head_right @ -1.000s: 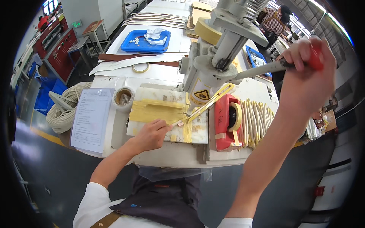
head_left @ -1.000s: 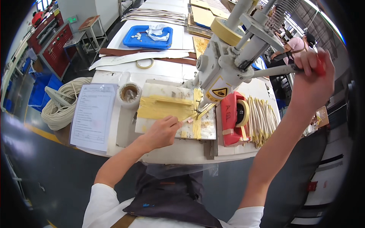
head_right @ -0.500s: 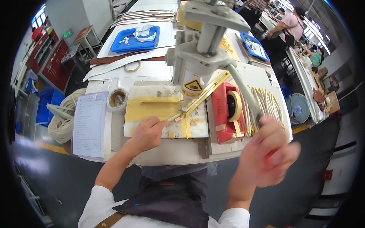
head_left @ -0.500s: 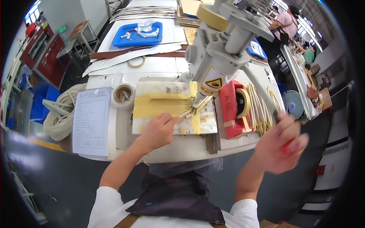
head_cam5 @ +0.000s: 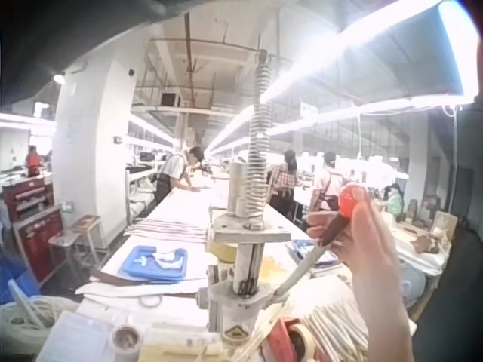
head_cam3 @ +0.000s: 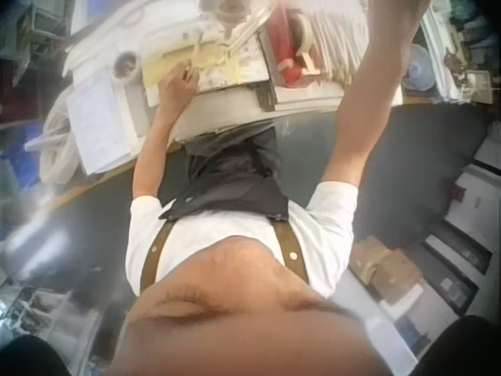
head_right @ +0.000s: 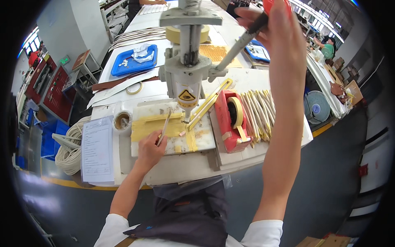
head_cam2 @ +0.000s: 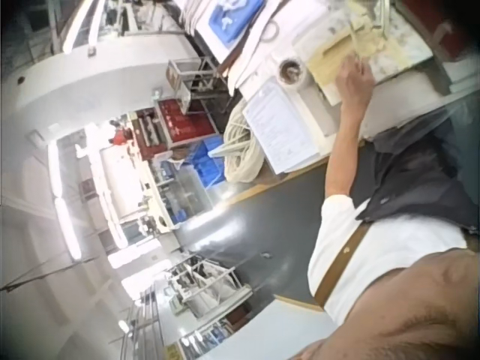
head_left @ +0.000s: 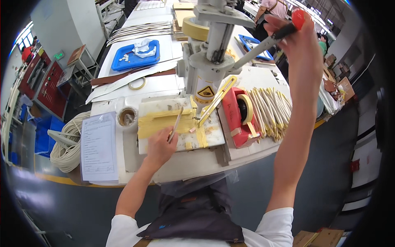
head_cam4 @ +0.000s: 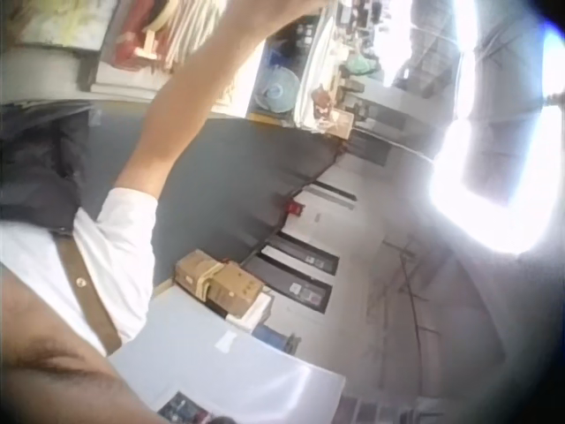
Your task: The person inserts a white cable into a yellow plastic sleeve, places the assembly into a press machine, and activates the press with a lever. The person then removes the finished unit and repeats the process with a new cable and sleeve.
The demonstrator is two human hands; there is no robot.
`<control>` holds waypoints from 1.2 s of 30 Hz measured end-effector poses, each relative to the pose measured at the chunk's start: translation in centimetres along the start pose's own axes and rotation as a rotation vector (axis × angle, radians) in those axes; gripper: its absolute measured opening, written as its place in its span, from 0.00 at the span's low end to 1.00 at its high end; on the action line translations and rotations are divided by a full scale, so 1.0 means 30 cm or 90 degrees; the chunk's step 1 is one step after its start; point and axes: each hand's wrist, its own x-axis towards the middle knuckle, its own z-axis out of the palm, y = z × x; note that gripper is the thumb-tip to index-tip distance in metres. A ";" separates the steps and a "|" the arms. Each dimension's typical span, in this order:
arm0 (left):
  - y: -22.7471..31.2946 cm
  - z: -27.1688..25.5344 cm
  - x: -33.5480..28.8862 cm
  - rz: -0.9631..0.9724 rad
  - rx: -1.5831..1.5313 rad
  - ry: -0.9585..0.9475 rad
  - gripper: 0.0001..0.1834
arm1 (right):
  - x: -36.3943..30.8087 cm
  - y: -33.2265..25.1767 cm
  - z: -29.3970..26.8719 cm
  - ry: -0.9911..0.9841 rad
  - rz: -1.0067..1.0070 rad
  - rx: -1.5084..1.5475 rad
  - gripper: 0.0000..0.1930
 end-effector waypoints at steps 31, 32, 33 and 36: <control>0.175 -0.091 -0.080 -0.112 -0.168 -0.053 0.14 | -0.651 0.535 0.037 -0.404 0.252 -0.394 0.09; 0.196 -0.102 -0.083 -0.158 -0.176 -0.080 0.14 | -0.655 0.536 0.027 -0.401 0.236 -0.412 0.09; 0.207 -0.110 -0.091 -0.208 -0.182 -0.105 0.15 | -0.663 0.538 0.023 -0.400 0.220 -0.427 0.10; 0.207 -0.091 -0.120 -0.169 -0.255 -0.048 0.16 | -0.697 0.506 0.028 -0.377 0.073 -0.456 0.11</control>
